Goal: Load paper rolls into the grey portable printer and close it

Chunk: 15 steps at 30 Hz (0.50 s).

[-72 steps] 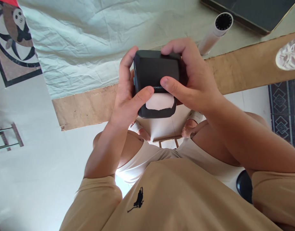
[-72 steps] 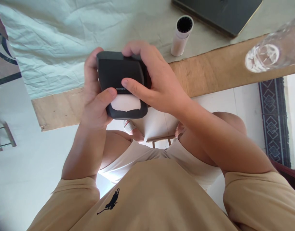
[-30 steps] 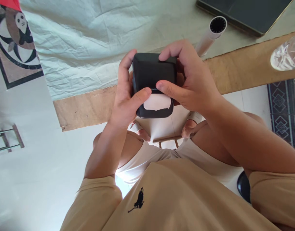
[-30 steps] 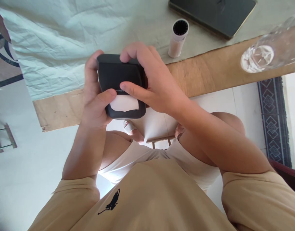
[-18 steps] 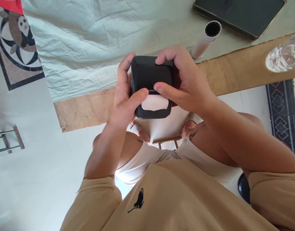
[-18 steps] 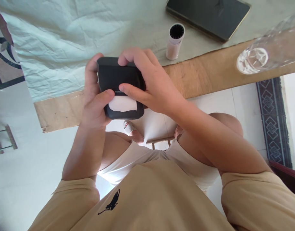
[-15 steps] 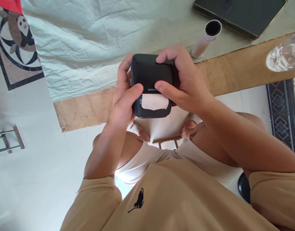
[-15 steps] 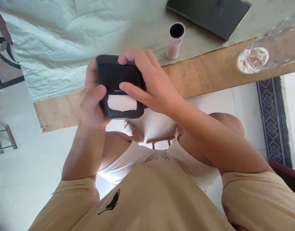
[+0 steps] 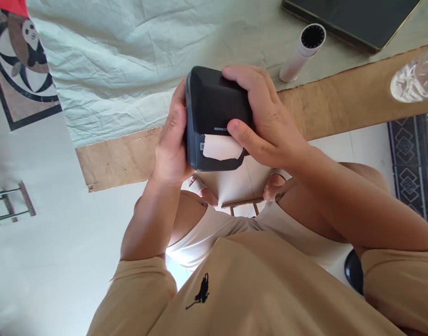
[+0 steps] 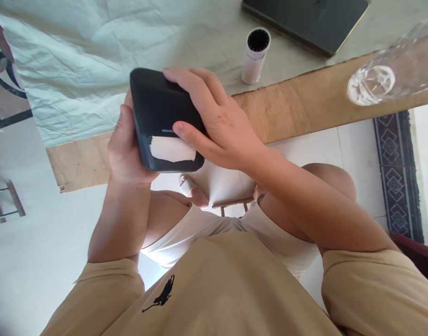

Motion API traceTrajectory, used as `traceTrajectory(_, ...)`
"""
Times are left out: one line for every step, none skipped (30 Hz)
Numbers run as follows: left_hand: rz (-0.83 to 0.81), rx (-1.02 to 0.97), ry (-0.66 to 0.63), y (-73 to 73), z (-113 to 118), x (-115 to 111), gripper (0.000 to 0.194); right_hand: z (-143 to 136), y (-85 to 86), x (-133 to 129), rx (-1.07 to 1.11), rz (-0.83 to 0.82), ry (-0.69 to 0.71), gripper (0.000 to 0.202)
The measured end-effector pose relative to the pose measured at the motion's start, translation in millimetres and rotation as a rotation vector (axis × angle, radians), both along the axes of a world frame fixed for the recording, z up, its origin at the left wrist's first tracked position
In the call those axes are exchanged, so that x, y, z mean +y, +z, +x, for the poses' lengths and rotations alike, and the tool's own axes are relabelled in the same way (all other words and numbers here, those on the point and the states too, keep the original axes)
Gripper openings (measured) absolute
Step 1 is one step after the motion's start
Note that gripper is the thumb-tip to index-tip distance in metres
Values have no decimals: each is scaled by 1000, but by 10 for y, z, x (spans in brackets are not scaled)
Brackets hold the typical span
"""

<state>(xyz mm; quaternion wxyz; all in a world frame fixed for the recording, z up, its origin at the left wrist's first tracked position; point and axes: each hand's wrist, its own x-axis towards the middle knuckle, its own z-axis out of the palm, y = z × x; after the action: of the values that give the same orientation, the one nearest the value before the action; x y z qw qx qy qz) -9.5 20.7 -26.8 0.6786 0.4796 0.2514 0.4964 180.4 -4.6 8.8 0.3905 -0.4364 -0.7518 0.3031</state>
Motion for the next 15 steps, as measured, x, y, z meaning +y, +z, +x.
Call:
traceTrajectory(-14, -2, -1, 18, 10, -13, 61, 0, -4, -2, 1, 9, 2, 53)
traceTrajectory(-36, 1, 10, 40, 23, -28, 56, -1, -7, -5, 6, 17, 3, 53)
traceTrajectory(-53, 6, 18, 62, 35, -43, 51, -2, -9, -8, 9, 23, 6, 53)
traceTrajectory(-65, 7, 19, 81, 45, -57, 48, -3, -11, -10, 8, 23, 10, 53)
traceTrajectory(-84, 9, 26, 95, 53, -68, 46, -5, -14, -10, 6, 20, 15, 53)
traceTrajectory(-115, 16, 32, 104, 58, -78, 46, -8, -18, -9, 3, 19, 24, 54)
traceTrajectory(-151, 21, 53, 109, 60, -86, 46, -11, -24, -6, 5, 23, 32, 54)
traceTrajectory(-181, 23, 75, 112, 60, -93, 47, -13, -33, -1, 8, 30, 40, 55)
traceTrajectory(-203, 28, 94, 117, 59, -100, 47, -15, -43, 5, 17, 42, 46, 55)
traceTrajectory(-222, 36, 123, 126, 58, -108, 45, -17, -54, 12, 25, 51, 51, 56)
traceTrajectory(-238, 55, 134, 139, 57, -116, 42, -17, -65, 19, 31, 59, 53, 56)
traceTrajectory(-244, 73, 137, 155, 56, -124, 39, -17, -75, 25, 33, 63, 55, 56)
traceTrajectory(-247, 90, 133, 171, 53, -130, 37, -15, -83, 30, 32, 66, 59, 56)
traceTrajectory(-245, 102, 124, 182, 48, -132, 35, -12, -87, 34, 26, 65, 64, 57)
traceTrajectory(-235, 99, 117, 184, 39, -130, 35, -9, -89, 36, 15, 59, 70, 58)
